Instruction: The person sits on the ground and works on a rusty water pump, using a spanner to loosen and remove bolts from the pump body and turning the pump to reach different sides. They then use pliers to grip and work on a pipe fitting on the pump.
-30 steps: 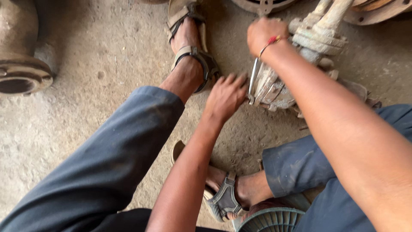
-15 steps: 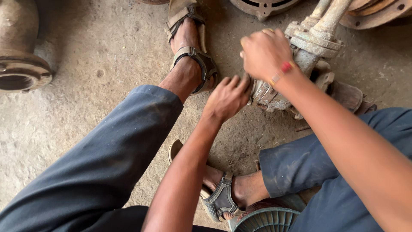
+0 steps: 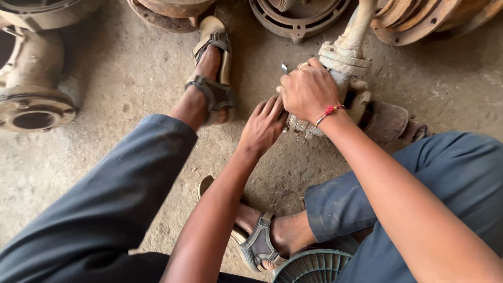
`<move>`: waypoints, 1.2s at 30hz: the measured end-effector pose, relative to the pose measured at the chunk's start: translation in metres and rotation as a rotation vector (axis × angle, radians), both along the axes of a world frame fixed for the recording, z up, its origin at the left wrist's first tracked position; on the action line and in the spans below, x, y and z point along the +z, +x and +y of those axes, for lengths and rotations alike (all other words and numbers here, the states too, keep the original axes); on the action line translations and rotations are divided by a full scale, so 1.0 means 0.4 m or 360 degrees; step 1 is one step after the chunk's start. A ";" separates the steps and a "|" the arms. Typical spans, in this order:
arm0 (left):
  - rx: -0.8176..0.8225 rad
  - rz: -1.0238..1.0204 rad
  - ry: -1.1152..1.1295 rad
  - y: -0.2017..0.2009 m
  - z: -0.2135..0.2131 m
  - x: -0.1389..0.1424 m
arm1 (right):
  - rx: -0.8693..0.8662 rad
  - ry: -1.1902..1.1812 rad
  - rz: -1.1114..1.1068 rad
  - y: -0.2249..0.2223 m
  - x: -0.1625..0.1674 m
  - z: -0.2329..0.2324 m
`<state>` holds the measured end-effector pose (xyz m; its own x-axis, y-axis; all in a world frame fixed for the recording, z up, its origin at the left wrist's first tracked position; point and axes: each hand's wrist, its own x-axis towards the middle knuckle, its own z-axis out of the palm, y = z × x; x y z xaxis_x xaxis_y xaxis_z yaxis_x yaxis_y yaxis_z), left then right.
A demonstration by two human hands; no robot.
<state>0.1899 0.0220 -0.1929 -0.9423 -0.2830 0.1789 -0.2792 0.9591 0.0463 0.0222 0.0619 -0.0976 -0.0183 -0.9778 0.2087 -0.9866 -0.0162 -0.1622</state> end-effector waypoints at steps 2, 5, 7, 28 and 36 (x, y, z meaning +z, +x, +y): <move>0.0079 0.0057 0.0029 -0.010 -0.001 -0.009 | 0.0023 0.0061 -0.0030 0.005 0.020 0.005; 0.0109 0.0068 0.0187 -0.031 -0.005 -0.031 | 0.0016 0.0051 0.0074 0.012 0.032 0.018; 0.0111 0.0187 0.0249 -0.038 -0.007 -0.045 | 0.0006 -0.0040 0.0255 0.015 0.027 0.025; 0.0055 -0.0163 0.0297 -0.083 0.067 0.015 | 0.0302 -0.0219 0.0090 -0.087 0.100 0.153; -0.0054 -0.0304 -0.0034 -0.075 0.051 -0.002 | 0.0348 -0.0086 0.0186 -0.101 0.103 0.156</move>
